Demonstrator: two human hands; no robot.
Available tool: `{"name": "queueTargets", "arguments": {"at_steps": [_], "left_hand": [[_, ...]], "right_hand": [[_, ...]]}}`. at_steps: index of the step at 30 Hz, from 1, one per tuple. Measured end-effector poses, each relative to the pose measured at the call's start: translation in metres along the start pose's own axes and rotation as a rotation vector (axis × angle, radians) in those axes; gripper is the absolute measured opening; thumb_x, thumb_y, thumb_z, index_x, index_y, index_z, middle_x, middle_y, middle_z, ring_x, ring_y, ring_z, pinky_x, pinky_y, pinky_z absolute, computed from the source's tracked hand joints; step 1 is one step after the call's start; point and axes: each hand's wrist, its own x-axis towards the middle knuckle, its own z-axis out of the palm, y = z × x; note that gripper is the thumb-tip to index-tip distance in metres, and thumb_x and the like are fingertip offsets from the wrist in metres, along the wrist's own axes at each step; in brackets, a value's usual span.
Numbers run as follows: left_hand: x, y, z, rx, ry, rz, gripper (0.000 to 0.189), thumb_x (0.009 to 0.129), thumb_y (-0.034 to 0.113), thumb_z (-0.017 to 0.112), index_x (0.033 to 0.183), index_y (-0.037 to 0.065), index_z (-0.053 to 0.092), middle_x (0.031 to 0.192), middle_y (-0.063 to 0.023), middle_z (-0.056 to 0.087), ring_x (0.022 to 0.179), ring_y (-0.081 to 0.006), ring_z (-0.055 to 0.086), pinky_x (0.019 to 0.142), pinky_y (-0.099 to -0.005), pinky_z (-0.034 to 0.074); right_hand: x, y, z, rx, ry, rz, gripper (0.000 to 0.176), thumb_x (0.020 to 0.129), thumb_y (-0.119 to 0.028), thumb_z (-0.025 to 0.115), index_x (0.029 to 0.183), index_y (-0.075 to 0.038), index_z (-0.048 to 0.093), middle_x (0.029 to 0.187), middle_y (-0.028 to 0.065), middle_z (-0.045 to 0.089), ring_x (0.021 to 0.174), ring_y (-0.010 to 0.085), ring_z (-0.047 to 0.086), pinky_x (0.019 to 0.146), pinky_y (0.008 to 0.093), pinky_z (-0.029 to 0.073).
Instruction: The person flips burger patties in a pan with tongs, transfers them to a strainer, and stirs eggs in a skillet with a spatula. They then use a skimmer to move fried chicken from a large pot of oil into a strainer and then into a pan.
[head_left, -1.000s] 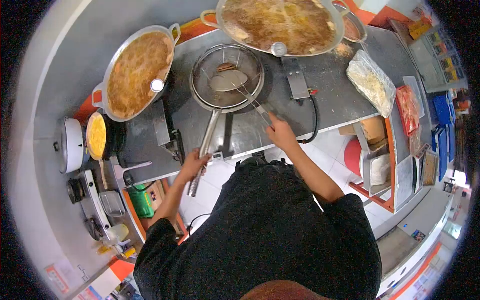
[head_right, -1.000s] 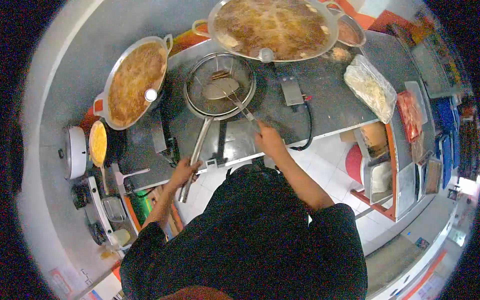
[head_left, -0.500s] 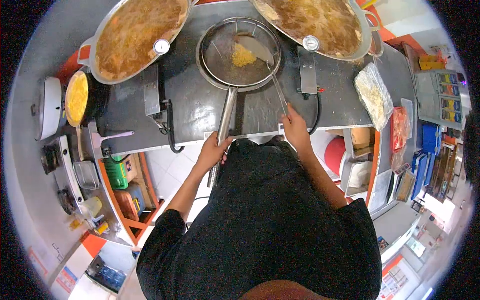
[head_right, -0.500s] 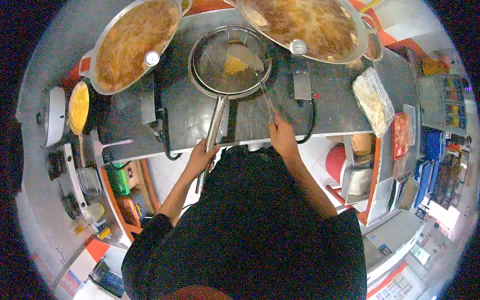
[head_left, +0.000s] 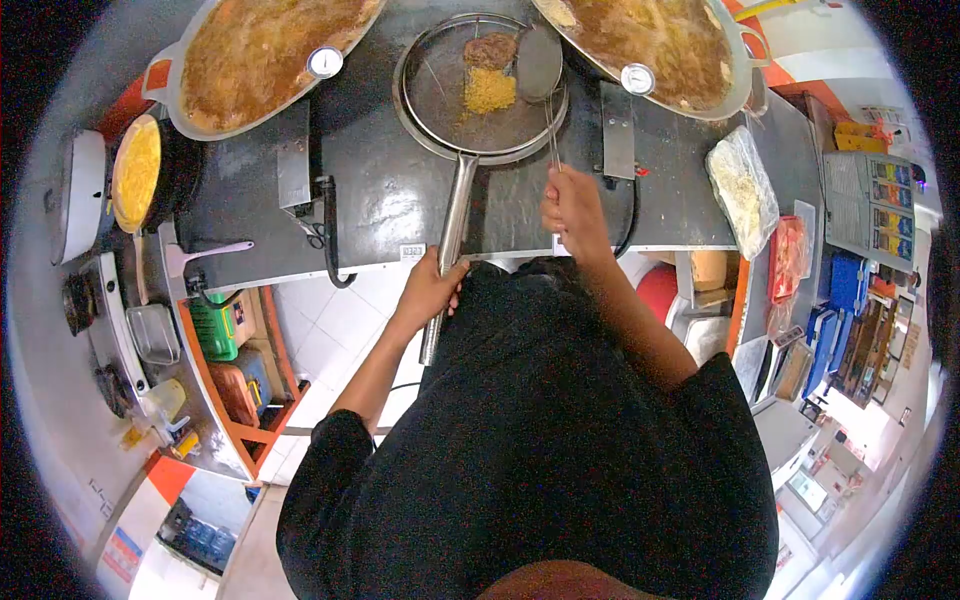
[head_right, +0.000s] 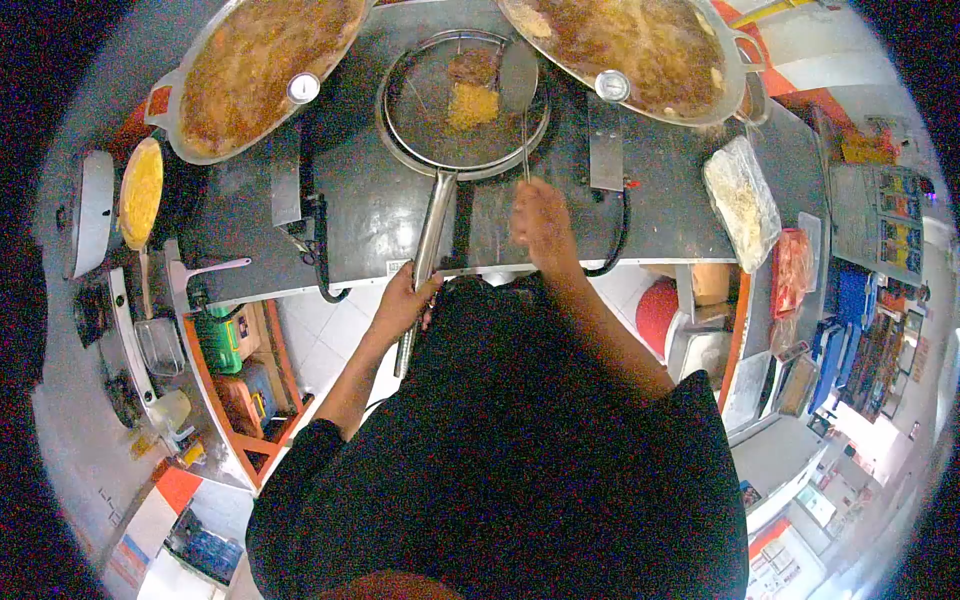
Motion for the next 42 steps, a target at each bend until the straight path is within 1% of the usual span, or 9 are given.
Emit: {"name": "queueTargets", "arguments": {"at_steps": [2,7,14,23,29,32,36,39,42], "left_hand": [[0.0,-0.002,0.001,-0.004,0.0,-0.003,0.032,0.096,0.027,0.062,0.105,0.0,0.047,0.065,-0.005,0.054,0.045,-0.0128,0.054,0.039,-0.029,0.045],[-0.001,0.002,-0.001,-0.033,-0.002,-0.032,0.032,0.096,0.026,0.062,0.107,-0.001,0.047,0.065,-0.005,0.054,0.045,-0.0125,0.054,0.04,-0.029,0.045],[0.001,0.0,-0.005,0.002,0.002,-0.007,0.033,0.096,0.025,0.062,0.111,-0.001,0.05,0.066,-0.005,0.055,0.045,-0.012,0.053,0.04,-0.0284,0.044],[0.004,-0.009,-0.008,0.058,0.029,0.014,0.035,0.095,0.027,0.062,0.113,-0.001,0.051,0.068,-0.0057,0.056,0.045,-0.0123,0.054,0.041,-0.028,0.043],[0.0,0.004,-0.008,0.017,0.012,-0.036,0.032,0.095,0.027,0.062,0.109,0.0,0.051,0.066,-0.0044,0.053,0.045,-0.0126,0.053,0.04,-0.0276,0.043],[0.001,-0.003,-0.007,0.092,0.046,0.053,0.031,0.097,0.029,0.06,0.107,0.0,0.053,0.067,-0.0038,0.053,0.044,-0.0119,0.051,0.04,-0.0268,0.042],[0.015,-0.029,-0.023,-0.048,0.032,-0.003,0.03,0.101,0.034,0.051,0.109,0.006,0.059,0.079,-0.0049,0.062,0.059,-0.0128,0.061,0.052,-0.0259,0.051],[0.007,-0.035,-0.05,-0.041,0.135,0.037,0.048,0.1,0.042,0.051,0.13,0.006,0.052,0.103,-0.009,0.065,0.086,-0.02,0.068,0.066,-0.0269,0.054],[0.031,-0.033,-0.065,-0.04,0.263,0.101,0.059,0.099,0.051,0.049,0.14,0.009,0.044,0.127,-0.0146,0.057,0.112,-0.0266,0.059,0.09,-0.0399,0.048]], "right_hand": [[0.007,-0.004,-0.01,0.033,0.015,0.026,0.016,0.097,-0.022,0.052,0.085,-0.012,0.049,0.065,-0.003,0.041,0.043,0.0039,0.033,0.035,0.022,0.025],[0.067,0.014,-0.042,-0.88,0.039,-0.616,0.019,0.099,-0.022,0.049,0.084,-0.011,0.05,0.063,-0.0038,0.041,0.043,0.0049,0.035,0.035,0.0235,0.029],[0.049,0.012,-0.025,-0.279,-0.106,0.098,0.021,0.1,-0.022,0.046,0.084,-0.01,0.049,0.063,-0.0034,0.04,0.045,0.0051,0.035,0.036,0.0226,0.028],[0.021,0.023,0.008,-0.095,-0.201,0.166,0.021,0.102,-0.027,0.048,0.092,-0.009,0.056,0.063,-0.0025,0.042,0.042,0.005,0.032,0.035,0.0226,0.024],[0.006,0.031,-0.016,0.022,-0.345,0.318,0.036,0.104,-0.024,0.043,0.133,-0.003,0.051,0.067,-0.0028,0.044,0.044,0.0022,0.03,0.035,0.0184,0.022],[0.024,0.053,-0.041,0.107,-0.503,0.32,0.034,0.104,-0.022,0.043,0.129,-0.003,0.055,0.063,-0.0046,0.042,0.042,0.0021,0.029,0.035,0.0182,0.022],[0.013,0.039,-0.061,0.23,-0.5,0.459,0.03,0.099,-0.014,0.05,0.125,-0.004,0.06,0.061,-0.0074,0.038,0.042,0.0015,0.027,0.034,0.0191,0.02],[-0.02,0.034,-0.088,0.166,-0.504,0.32,0.036,0.103,-0.028,0.047,0.126,-0.003,0.057,0.063,-0.0049,0.039,0.043,0.0023,0.025,0.033,0.0201,0.018],[-0.063,0.012,-0.144,0.144,-0.446,0.325,0.041,0.104,-0.035,0.042,0.124,-0.003,0.058,0.057,-0.0049,0.038,0.039,0.0026,0.026,0.032,0.0203,0.019]]}}
